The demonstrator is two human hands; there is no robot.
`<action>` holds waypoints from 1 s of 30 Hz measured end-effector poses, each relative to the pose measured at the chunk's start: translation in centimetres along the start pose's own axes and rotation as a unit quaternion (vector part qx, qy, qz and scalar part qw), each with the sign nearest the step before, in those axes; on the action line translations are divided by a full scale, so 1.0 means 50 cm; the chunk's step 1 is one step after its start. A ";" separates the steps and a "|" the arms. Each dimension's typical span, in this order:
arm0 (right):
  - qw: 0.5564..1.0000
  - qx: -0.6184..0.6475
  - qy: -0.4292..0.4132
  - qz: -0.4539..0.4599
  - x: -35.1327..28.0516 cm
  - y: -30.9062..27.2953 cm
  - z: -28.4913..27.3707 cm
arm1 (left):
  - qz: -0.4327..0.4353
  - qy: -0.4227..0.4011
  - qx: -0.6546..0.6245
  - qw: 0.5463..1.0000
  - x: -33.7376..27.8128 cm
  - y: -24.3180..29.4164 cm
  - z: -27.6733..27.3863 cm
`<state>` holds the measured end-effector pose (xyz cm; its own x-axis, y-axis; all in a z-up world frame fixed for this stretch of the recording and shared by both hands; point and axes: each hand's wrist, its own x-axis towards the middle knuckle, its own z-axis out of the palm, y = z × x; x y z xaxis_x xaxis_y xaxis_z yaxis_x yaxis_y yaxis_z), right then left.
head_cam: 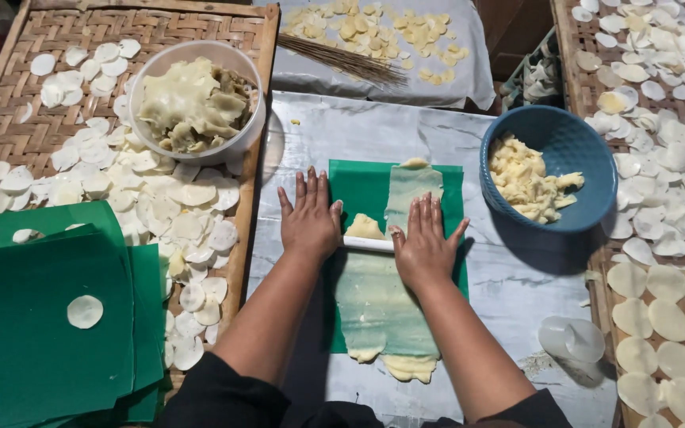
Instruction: Rolling out small pieces of dough into thin circles and placing them on a tray
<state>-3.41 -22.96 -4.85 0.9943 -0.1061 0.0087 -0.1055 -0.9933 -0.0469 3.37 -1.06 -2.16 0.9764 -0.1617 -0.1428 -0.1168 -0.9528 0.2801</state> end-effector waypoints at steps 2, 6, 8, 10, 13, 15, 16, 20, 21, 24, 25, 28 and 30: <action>1.000 0.010 -0.015 0.008 0.012 -0.002 -0.007 | -0.003 -0.009 0.002 1.000 0.015 0.005 -0.009; 1.000 0.015 0.019 -0.005 -0.053 0.002 -0.011 | 0.030 0.033 -0.004 0.999 -0.049 0.001 -0.010; 0.999 0.010 0.038 -0.023 -0.095 0.002 -0.015 | 0.075 0.050 -0.027 0.996 -0.091 -0.009 -0.014; 0.999 0.009 0.043 -0.021 -0.101 0.000 -0.005 | 0.080 0.059 -0.022 0.995 -0.105 -0.018 -0.001; 0.999 0.003 0.051 -0.014 -0.087 0.000 0.001 | 0.076 0.074 -0.019 0.994 -0.091 -0.017 0.012; 0.999 -0.003 0.054 -0.007 -0.059 -0.001 -0.001 | 0.069 0.081 -0.022 0.994 -0.055 -0.013 0.011; 0.999 -0.002 0.043 0.000 -0.043 0.001 -0.002 | 0.053 0.063 -0.019 0.996 -0.032 -0.010 0.009; 0.999 0.011 0.024 0.025 0.020 0.003 -0.007 | 0.030 0.036 -0.016 0.999 0.063 -0.005 0.021; 0.999 0.010 0.025 0.024 0.023 0.006 -0.002 | 0.029 0.037 -0.017 0.999 0.064 -0.004 0.017; 0.999 0.019 0.003 0.034 -0.001 0.007 -0.015 | 0.038 0.052 -0.026 0.998 0.035 0.007 -0.013; 0.999 0.020 0.029 0.010 -0.024 -0.005 -0.039 | 0.045 0.068 -0.035 0.996 0.008 0.013 -0.041; 0.996 0.019 0.076 -0.031 -0.061 -0.010 -0.020 | 0.054 0.067 -0.036 0.996 -0.025 0.003 -0.039; 0.995 0.017 0.086 -0.052 -0.073 -0.008 0.001 | 0.052 0.042 -0.029 0.997 -0.039 -0.006 -0.017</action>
<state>-6.98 -22.16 -4.89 0.9824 -0.0113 0.1863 0.0018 -0.9975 -0.0701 1.67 -0.25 -1.15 0.9717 -0.2342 -0.0312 -0.2094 -0.9150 0.3450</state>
